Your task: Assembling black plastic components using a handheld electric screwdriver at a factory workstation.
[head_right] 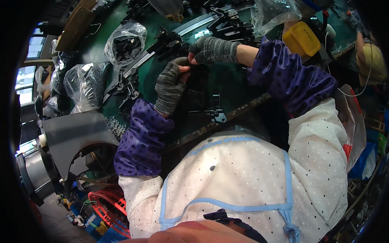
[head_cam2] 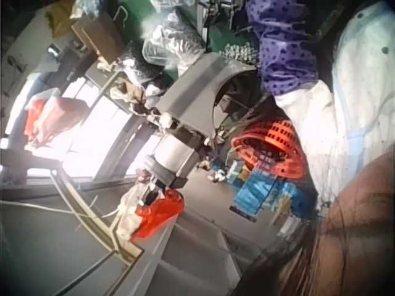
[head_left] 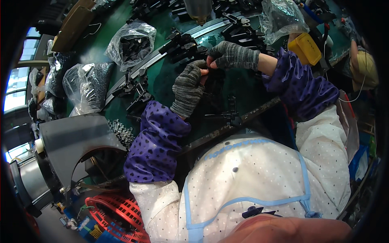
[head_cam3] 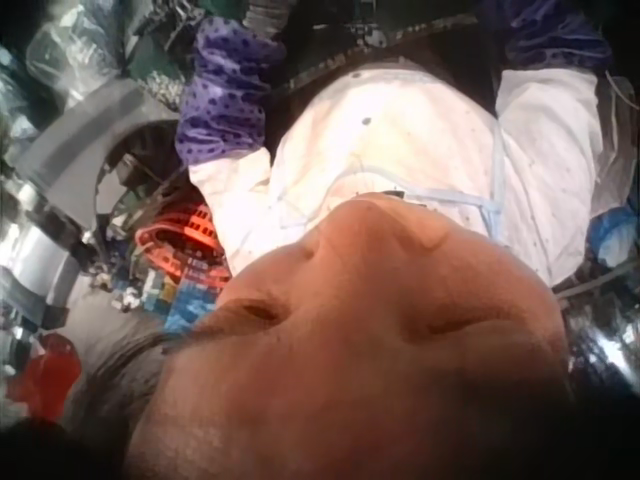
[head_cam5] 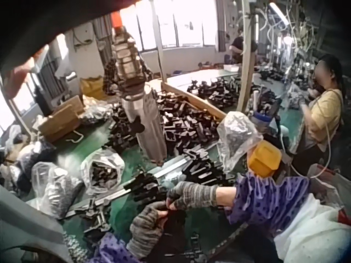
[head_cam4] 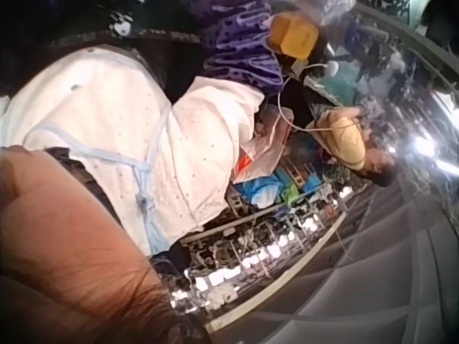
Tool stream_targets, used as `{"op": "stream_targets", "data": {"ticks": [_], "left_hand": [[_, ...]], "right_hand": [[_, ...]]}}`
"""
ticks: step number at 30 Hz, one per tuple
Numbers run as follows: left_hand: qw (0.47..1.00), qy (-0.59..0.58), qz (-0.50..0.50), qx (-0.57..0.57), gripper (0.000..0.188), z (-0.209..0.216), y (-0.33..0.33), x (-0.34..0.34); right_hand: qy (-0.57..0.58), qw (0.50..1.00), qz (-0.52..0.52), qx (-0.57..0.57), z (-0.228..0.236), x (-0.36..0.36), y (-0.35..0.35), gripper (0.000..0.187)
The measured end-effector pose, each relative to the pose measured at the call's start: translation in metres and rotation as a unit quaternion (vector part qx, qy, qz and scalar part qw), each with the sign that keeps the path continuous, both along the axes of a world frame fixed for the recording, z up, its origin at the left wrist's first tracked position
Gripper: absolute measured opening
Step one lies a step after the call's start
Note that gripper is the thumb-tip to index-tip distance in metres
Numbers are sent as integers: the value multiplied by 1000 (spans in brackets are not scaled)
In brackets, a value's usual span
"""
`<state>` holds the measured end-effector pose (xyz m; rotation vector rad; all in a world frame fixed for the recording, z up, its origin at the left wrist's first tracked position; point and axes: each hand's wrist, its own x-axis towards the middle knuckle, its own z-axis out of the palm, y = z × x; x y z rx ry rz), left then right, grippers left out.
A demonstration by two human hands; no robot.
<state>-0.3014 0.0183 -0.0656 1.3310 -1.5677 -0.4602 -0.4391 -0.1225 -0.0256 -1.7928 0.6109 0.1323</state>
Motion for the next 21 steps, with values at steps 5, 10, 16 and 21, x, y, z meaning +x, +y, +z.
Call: {"op": "stream_targets", "data": {"ticks": [5,10,16,21], "left_hand": [[999,44,6,18,19,-1,-1,-1],[992,-70,80,74,17,3,-15,-8],[996,-11,83,45,18,0,-15,-11],[993,-41,106,37,18,2,-6,-6]], "right_hand": [[-90,987,-54,-122,7,-15,-4,33],[-292,937,-108,-159,82,-13,-13,53],[-492,865,-101,-16,72,38,0,45],[-574,805,-145,22,-2,49,-5,41]]}}
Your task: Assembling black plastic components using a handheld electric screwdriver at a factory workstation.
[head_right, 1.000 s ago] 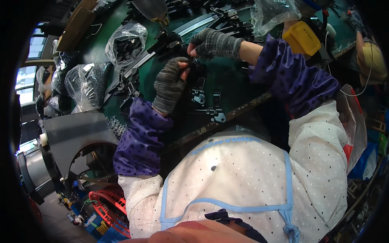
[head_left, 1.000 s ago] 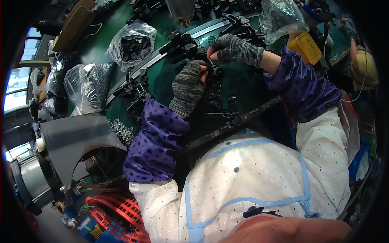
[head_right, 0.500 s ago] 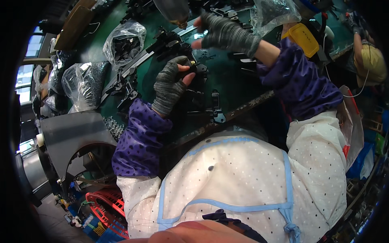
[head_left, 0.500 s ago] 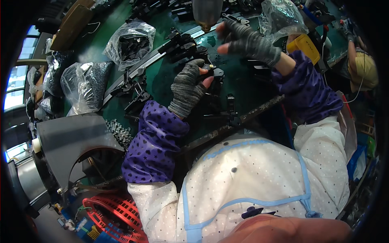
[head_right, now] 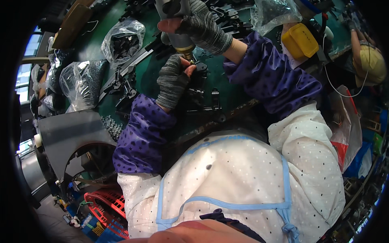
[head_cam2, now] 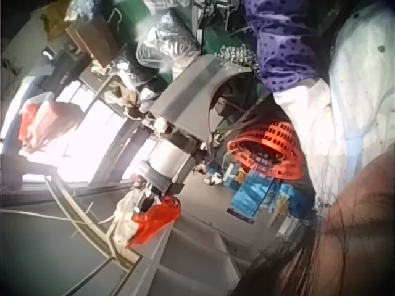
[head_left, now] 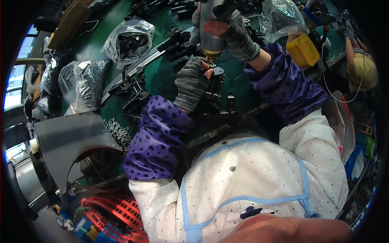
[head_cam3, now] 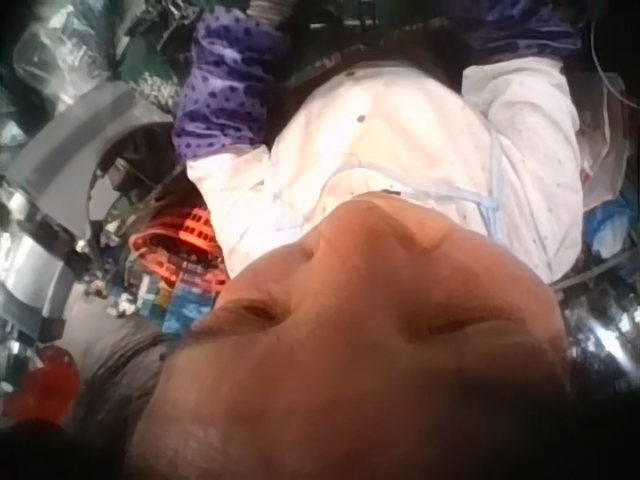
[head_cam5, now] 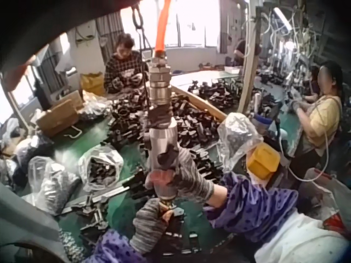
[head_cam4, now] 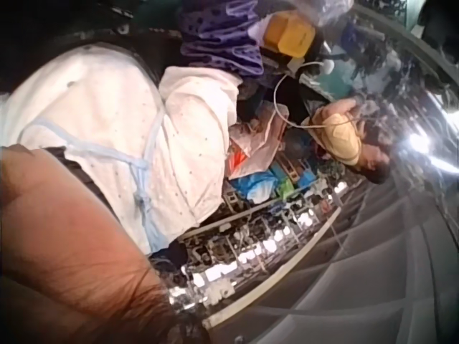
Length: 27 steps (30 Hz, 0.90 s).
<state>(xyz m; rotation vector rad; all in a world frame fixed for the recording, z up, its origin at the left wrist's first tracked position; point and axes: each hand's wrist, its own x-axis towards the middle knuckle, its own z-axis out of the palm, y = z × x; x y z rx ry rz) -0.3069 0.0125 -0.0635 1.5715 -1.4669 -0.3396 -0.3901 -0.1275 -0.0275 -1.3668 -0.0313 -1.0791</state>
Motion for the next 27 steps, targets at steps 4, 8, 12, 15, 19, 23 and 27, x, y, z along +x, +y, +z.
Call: {"op": "stream_targets", "data": {"ticks": [4,8,12,15,19,23,27], "left_hand": [[1000,10,-16,-15,20,-8,-15,-10],[1000,-5,-9,-21,20,-1,-10,-8],[1000,-4,11,-23,20,0,1,0],[999,8,-18,-32,20,-9,-12,-7],[999,-17,-16,-38,20,-2,-9,-7],[997,-49,-29,-51,20,0,-7,-6],[997,-41,-50,-52,19,-6,-20,-17]], "right_hand": [[22,999,-13,26,-15,-20,-7,42],[19,999,15,45,-7,-18,0,44],[28,996,60,61,-2,-8,7,45],[55,993,67,83,-8,-22,-1,46],[102,978,153,99,10,-17,-2,48],[144,982,90,89,38,1,13,38],[149,982,-18,-117,-8,-9,-30,32]]}}
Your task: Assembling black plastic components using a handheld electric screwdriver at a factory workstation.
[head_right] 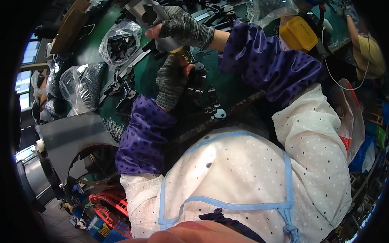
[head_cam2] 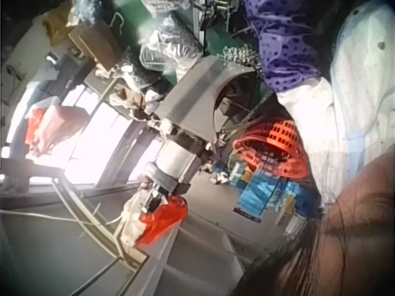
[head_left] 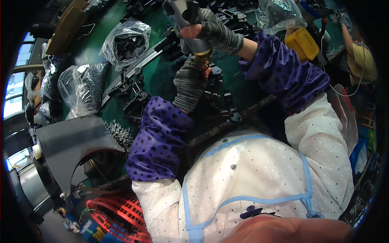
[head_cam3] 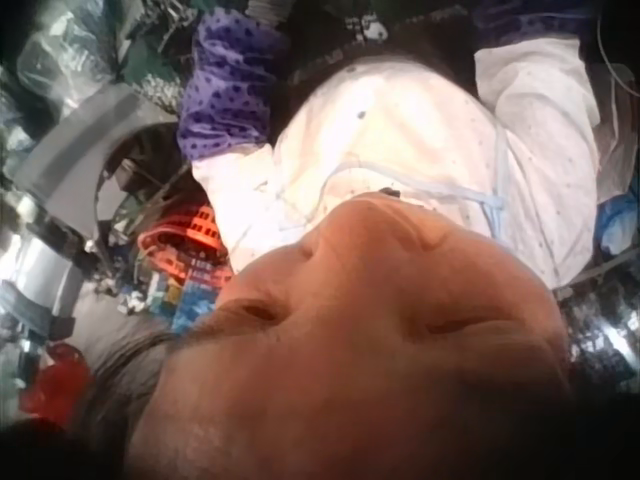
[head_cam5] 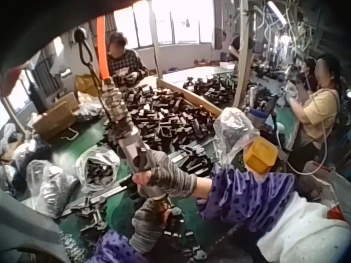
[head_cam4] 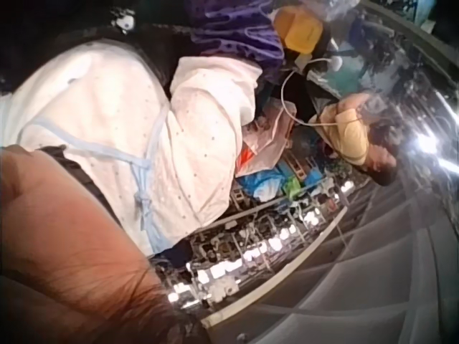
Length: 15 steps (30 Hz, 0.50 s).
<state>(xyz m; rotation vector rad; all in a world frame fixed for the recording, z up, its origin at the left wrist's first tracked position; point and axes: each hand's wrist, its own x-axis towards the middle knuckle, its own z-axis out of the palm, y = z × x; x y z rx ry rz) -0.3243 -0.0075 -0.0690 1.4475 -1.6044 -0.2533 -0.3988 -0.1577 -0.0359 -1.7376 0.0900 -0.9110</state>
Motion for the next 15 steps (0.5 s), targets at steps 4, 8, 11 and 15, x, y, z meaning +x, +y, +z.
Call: {"op": "stream_targets", "data": {"ticks": [4,8,11,15], "left_hand": [[998,36,17,48,17,9,16,20],[999,-20,34,29,13,0,15,31],[993,-114,-11,13,21,33,19,34],[942,-246,-194,117,43,63,48,35]], "right_hand": [[-41,995,10,94,79,11,49,58],[89,992,-18,-85,123,-38,24,47],[249,942,-113,-196,116,-127,-5,40],[483,851,-172,-112,35,-242,-24,30]]}}
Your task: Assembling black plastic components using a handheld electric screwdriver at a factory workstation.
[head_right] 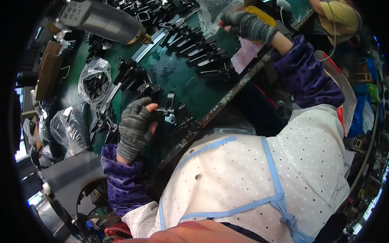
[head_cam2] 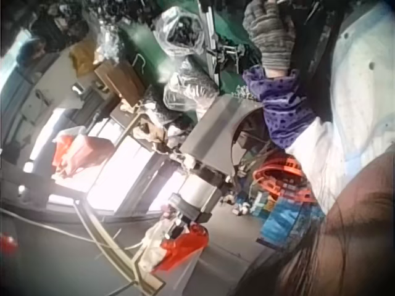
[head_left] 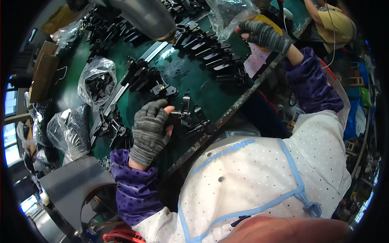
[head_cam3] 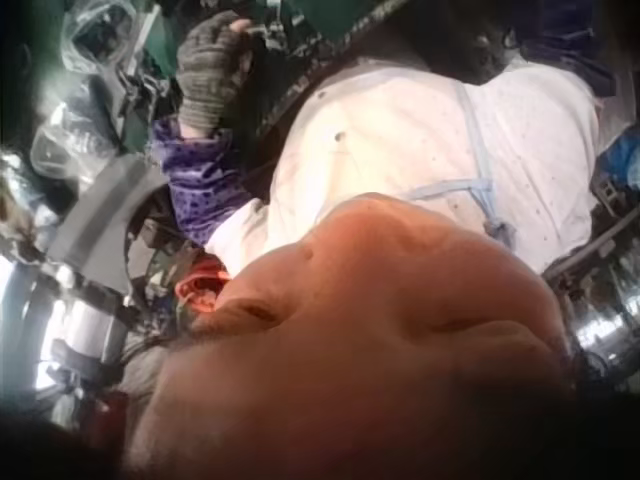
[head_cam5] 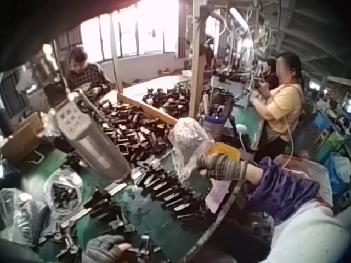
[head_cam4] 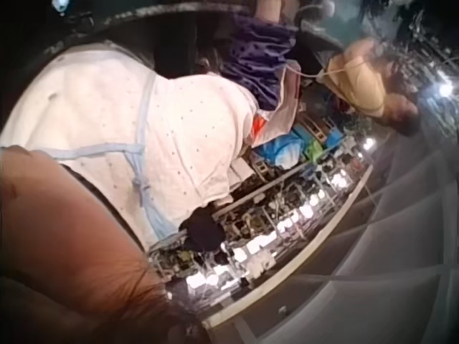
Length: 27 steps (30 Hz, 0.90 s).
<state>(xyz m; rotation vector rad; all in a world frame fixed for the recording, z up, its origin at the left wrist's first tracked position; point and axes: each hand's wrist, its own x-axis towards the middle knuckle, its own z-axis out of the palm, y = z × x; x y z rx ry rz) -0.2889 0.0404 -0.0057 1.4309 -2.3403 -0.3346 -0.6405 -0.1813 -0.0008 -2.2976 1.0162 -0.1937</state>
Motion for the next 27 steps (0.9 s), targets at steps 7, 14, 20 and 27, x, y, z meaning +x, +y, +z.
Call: {"op": "stream_targets", "data": {"ticks": [7,14,20,27], "left_hand": [[996,-5,80,-28,33,-23,17,-8],[987,111,113,-25,26,-18,26,1],[913,28,403,-66,21,-9,1,115],[846,-333,411,67,24,-36,-27,118]], "right_hand": [[164,970,16,-178,-39,5,24,17],[187,949,10,-252,-71,57,2,23],[78,980,8,-185,-100,10,-33,18],[135,982,-53,-122,-35,51,3,17]]}}
